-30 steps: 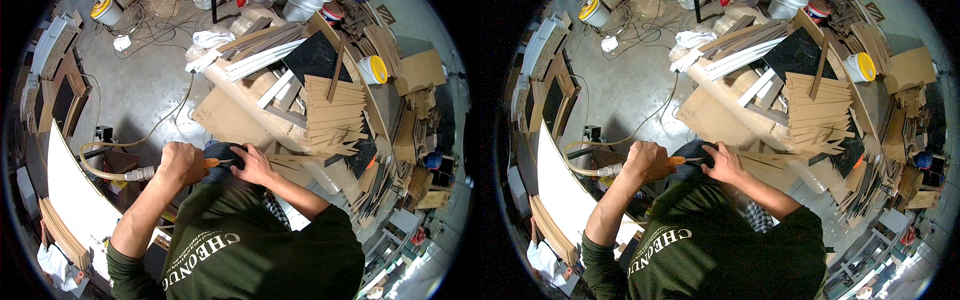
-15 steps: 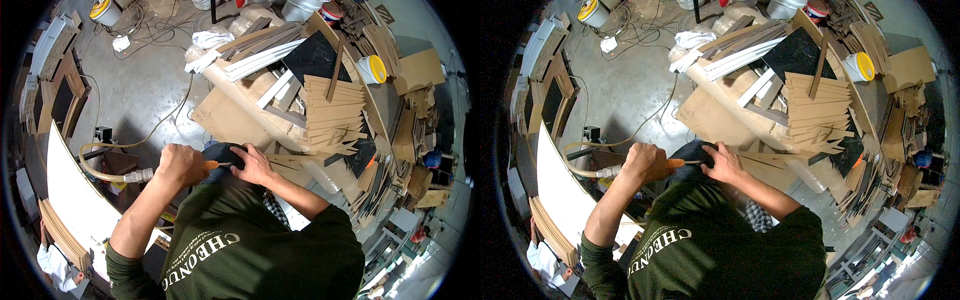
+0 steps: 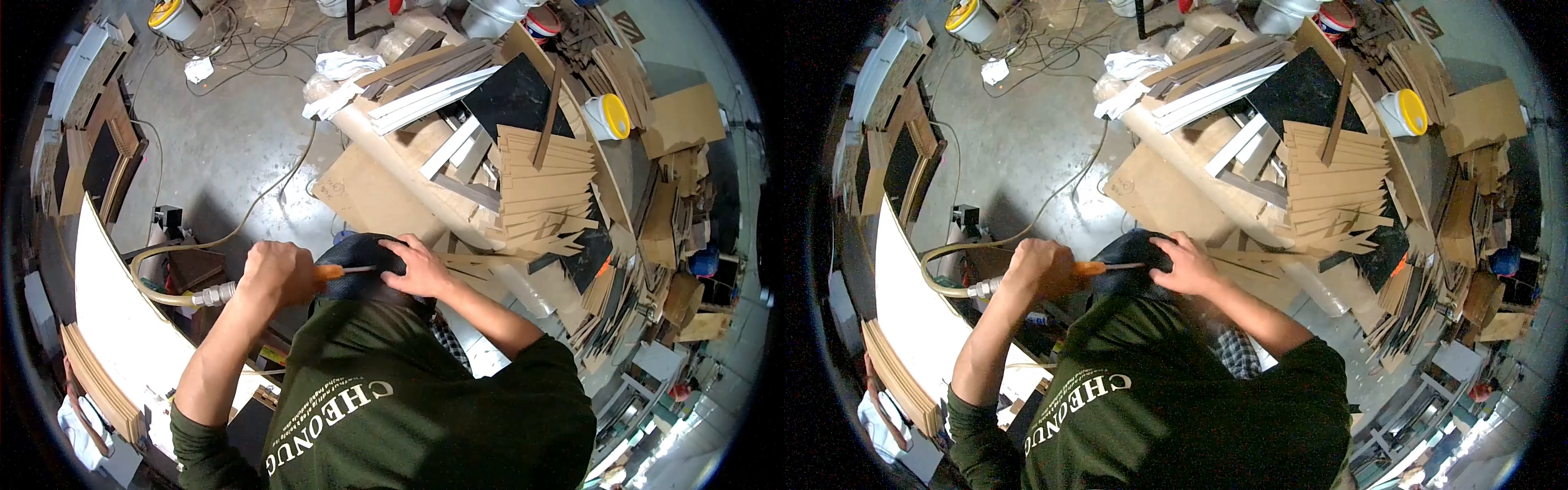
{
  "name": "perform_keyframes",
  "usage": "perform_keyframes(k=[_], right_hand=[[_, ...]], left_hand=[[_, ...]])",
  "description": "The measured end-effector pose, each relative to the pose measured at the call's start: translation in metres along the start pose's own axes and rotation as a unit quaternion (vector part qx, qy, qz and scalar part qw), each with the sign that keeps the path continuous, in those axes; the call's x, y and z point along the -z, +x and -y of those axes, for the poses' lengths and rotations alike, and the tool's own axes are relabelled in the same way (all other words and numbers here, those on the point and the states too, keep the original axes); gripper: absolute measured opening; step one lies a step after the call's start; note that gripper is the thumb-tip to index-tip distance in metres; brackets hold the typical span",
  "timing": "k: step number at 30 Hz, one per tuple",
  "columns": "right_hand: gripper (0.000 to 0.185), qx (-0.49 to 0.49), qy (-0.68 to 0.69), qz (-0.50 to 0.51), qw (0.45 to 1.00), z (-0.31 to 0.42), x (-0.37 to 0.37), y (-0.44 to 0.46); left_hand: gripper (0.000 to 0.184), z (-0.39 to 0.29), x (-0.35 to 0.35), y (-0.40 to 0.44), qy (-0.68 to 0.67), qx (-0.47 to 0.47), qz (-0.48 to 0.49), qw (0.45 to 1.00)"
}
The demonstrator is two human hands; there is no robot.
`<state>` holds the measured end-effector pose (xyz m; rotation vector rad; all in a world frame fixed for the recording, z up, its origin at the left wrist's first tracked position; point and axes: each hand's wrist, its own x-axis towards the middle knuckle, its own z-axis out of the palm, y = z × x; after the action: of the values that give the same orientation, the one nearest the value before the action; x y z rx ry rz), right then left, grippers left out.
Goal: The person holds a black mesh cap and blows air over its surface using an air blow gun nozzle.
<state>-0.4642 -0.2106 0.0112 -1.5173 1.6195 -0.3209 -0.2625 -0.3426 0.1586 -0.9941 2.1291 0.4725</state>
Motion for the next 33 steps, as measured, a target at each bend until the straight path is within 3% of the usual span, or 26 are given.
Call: perform_keyframes(k=[5,6,15,23,26,28,29,31,33], right_hand=[[0.05,0.009,0.059,0.055,0.997,-0.013,0.01,0.012],[0.05,0.013,0.058,0.064,0.996,-0.013,0.011,0.014],[0.045,0.007,0.068,0.066,0.995,-0.01,0.009,0.012],[0.039,0.0,0.071,0.019,0.997,-0.01,-0.005,0.01],[0.038,-0.04,0.172,-0.047,0.983,-0.011,-0.007,0.008],[0.041,-0.19,0.324,-0.055,0.925,-0.028,-0.012,0.01],[0.041,-0.19,0.324,-0.056,0.925,-0.039,-0.015,0.009],[0.046,-0.24,0.476,0.04,0.845,-0.053,-0.017,0.009],[0.045,-0.251,0.504,0.06,0.824,-0.051,-0.016,0.005]], left_hand=[[0.035,-0.009,0.004,-0.012,0.009,-0.152,0.017,0.988],[0.044,-0.011,0.001,-0.01,0.002,-0.114,0.034,0.993],[0.042,0.009,0.0,-0.003,0.015,-0.008,-0.026,1.0],[0.043,0.001,-0.006,-0.011,0.02,-0.038,0.0,0.999],[0.046,-0.001,-0.011,-0.009,0.016,-0.067,-0.003,0.998],[0.045,0.002,-0.009,-0.005,0.008,-0.053,-0.011,0.999],[0.045,0.004,-0.009,-0.004,0.001,-0.037,-0.018,0.999],[0.045,0.009,-0.009,-0.001,0.003,-0.031,-0.024,0.999],[0.045,0.009,-0.011,0.001,0.004,-0.026,-0.028,0.999]])
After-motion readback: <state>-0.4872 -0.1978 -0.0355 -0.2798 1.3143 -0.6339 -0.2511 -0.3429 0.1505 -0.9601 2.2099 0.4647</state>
